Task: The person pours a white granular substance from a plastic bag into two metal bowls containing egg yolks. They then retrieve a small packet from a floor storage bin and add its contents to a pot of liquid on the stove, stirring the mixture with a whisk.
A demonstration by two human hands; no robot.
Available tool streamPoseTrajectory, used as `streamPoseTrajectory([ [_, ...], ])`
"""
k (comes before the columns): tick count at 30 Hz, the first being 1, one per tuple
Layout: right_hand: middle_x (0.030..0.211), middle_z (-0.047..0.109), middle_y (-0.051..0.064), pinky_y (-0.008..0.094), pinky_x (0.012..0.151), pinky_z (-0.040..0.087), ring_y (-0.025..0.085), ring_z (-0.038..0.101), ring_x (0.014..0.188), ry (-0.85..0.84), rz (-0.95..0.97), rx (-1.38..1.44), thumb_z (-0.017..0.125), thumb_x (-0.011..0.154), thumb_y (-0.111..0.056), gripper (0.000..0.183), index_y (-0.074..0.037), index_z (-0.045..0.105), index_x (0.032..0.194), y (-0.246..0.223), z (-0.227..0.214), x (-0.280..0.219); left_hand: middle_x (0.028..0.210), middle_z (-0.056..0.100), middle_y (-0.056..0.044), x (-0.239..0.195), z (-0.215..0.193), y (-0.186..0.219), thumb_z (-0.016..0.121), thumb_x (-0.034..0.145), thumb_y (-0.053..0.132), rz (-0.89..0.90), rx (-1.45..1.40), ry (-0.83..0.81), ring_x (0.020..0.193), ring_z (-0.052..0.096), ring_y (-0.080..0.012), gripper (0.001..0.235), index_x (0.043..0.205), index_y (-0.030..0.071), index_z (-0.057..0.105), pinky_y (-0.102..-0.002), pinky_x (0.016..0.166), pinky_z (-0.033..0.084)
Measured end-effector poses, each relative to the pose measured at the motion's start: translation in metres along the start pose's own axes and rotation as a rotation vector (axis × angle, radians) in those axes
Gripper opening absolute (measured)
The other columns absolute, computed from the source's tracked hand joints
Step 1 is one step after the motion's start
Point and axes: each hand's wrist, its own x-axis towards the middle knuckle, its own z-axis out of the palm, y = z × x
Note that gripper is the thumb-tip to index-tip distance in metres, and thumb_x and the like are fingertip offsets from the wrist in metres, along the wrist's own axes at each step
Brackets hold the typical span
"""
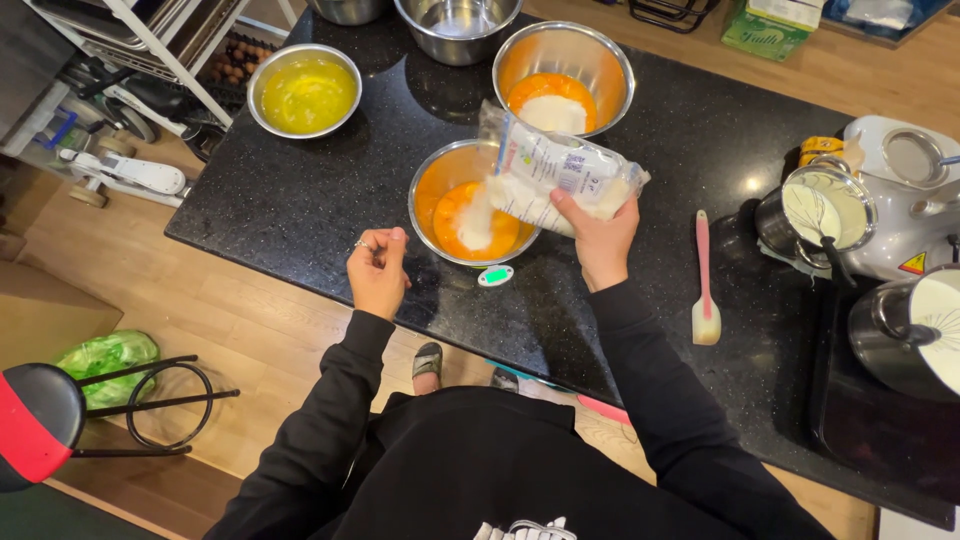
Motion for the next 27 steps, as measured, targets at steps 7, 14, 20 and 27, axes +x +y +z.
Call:
streamPoseTrajectory([
  [7, 0.136, 0.075, 0.012, 0.05, 0.117, 0.057, 0.026, 0.071, 0.133, 0.008, 0.047, 0.035, 0.12, 0.077, -0.022, 0.091, -0.006, 0.067, 0.15, -0.005, -0.001, -0.001, 0.096, 0.084, -0.013, -0.002, 0.001, 0.009, 0.076, 0.119, 0.025, -0.037, -0.003, -0.001, 0.041, 0.063, -0.0136, 0.029, 0.098, 0.007, 0.069, -0.024, 0.042, 0.049],
  [14, 0.137, 0.074, 0.008, 0.043, 0.113, 0.058, 0.02, 0.068, 0.13, 0.087, 0.162, 0.145, 0.12, 0.078, -0.024, 0.092, -0.006, 0.067, 0.152, -0.015, 0.002, -0.002, 0.09, 0.083, -0.012, 0.002, -0.003, -0.007, 0.078, 0.118, 0.027, -0.078, -0.005, -0.01, 0.042, 0.063, -0.014, 0.026, 0.102, 0.009, 0.069, -0.024, 0.046, 0.052],
  [20, 0.138, 0.072, 0.008, 0.041, 0.108, 0.059, 0.019, 0.068, 0.13, 0.107, 0.256, 0.219, 0.118, 0.081, -0.023, 0.09, -0.006, 0.067, 0.153, -0.027, 0.002, -0.003, 0.055, 0.064, -0.008, -0.001, 0.002, 0.01, 0.078, 0.118, 0.03, -0.102, 0.031, -0.025, 0.04, 0.063, -0.0161, 0.024, 0.107, 0.009, 0.073, -0.022, 0.047, 0.05],
  [27, 0.136, 0.072, 0.009, 0.042, 0.111, 0.057, 0.02, 0.066, 0.13, 0.098, 0.237, 0.199, 0.119, 0.078, -0.023, 0.091, -0.004, 0.067, 0.151, -0.027, 0.005, -0.004, 0.051, 0.061, -0.009, 0.002, 0.0, -0.009, 0.081, 0.116, 0.029, -0.121, 0.048, -0.026, 0.042, 0.065, -0.0172, 0.02, 0.111, 0.01, 0.076, -0.022, 0.05, 0.052],
])
